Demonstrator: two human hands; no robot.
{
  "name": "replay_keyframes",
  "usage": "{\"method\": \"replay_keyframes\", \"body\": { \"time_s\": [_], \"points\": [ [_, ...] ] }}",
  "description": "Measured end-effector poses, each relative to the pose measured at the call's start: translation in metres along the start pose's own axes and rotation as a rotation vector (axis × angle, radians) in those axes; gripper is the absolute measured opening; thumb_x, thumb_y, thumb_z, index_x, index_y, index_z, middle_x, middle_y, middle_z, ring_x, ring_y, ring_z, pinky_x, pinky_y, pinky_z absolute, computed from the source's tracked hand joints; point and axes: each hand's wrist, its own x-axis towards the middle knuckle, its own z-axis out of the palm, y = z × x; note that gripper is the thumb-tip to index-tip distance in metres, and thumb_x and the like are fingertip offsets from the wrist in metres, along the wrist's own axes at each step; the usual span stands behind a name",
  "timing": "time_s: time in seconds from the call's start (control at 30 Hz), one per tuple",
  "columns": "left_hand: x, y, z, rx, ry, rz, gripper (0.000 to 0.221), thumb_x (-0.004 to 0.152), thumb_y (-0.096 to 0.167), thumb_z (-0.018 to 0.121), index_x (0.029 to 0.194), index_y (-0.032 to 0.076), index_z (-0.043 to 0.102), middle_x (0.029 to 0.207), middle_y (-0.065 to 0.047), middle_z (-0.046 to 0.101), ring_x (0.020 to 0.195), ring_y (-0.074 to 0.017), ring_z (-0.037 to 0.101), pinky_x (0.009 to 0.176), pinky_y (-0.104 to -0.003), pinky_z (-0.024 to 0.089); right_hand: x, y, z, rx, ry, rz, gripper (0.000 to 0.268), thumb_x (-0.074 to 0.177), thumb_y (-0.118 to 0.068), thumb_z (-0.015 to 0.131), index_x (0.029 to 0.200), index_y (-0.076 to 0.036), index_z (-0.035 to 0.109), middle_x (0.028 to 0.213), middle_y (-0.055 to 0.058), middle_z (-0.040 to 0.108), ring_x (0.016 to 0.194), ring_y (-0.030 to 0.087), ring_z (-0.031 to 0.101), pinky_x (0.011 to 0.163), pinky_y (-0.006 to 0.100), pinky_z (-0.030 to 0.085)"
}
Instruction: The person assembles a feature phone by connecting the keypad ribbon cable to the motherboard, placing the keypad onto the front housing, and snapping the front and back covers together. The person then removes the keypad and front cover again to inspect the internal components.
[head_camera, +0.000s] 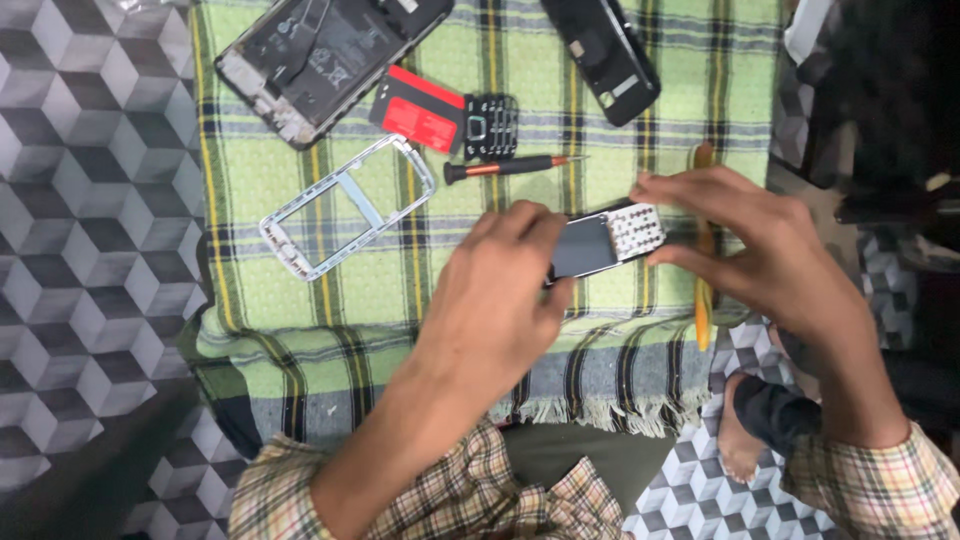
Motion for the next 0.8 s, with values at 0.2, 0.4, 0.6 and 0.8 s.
{"method": "replay_keyframes", "body": {
  "time_s": [0.2,0.4,0.6,0.8],
  "points": [
    [0.004,0.012,-0.005,0.071,-0.064,-0.075,0.038,0.077,-0.001,0.074,0.114,-0.003,0.065,0.114,-0.017,0.064,0.107,-0.0395,0.063,0.083,-0.049,0.054,-0.001,0.008,0.002,0.142,0.047,0.008,0.062,0.071,-0.021,0.084,0.13,-0.01,0.07,0.128,0.008,0.074,0.105,0.021,0.074,0.091,0.037,0.061],
    [0.007,0.01,-0.009,0.042,-0.062,-0.06,0.041,0.074,-0.002,0.076,0.114,0.0,0.068,0.115,-0.014,0.067,0.108,-0.0383,0.063,0.09,-0.049,0.053,-0.002,0.014,0.012,0.137,0.086,0.018,0.031,0.08,-0.012,0.083,0.111,-0.009,0.078,0.115,0.008,0.078,0.104,0.022,0.074,0.087,0.036,0.062],
    [0.004,0.018,-0.003,0.231,-0.06,-0.078,0.045,0.077,0.017,0.082,0.116,0.0,0.067,0.127,-0.013,0.065,0.118,-0.038,0.059,0.086,-0.048,0.054,0.0,0.006,0.014,0.144,0.11,0.063,0.035,0.08,-0.013,0.083,0.114,-0.006,0.077,0.111,0.009,0.078,0.1,0.022,0.074,0.084,0.036,0.061],
    [0.008,0.019,0.009,0.329,-0.029,0.101,0.052,0.077,0.003,0.076,0.128,0.001,0.066,0.123,-0.011,0.069,0.113,-0.0335,0.062,0.088,-0.044,0.056,-0.009,-0.003,0.012,0.015,0.202,0.114,0.03,0.085,-0.014,0.083,0.113,-0.005,0.078,0.114,0.012,0.077,0.1,0.022,0.075,0.084,0.033,0.062]
  ]
}}
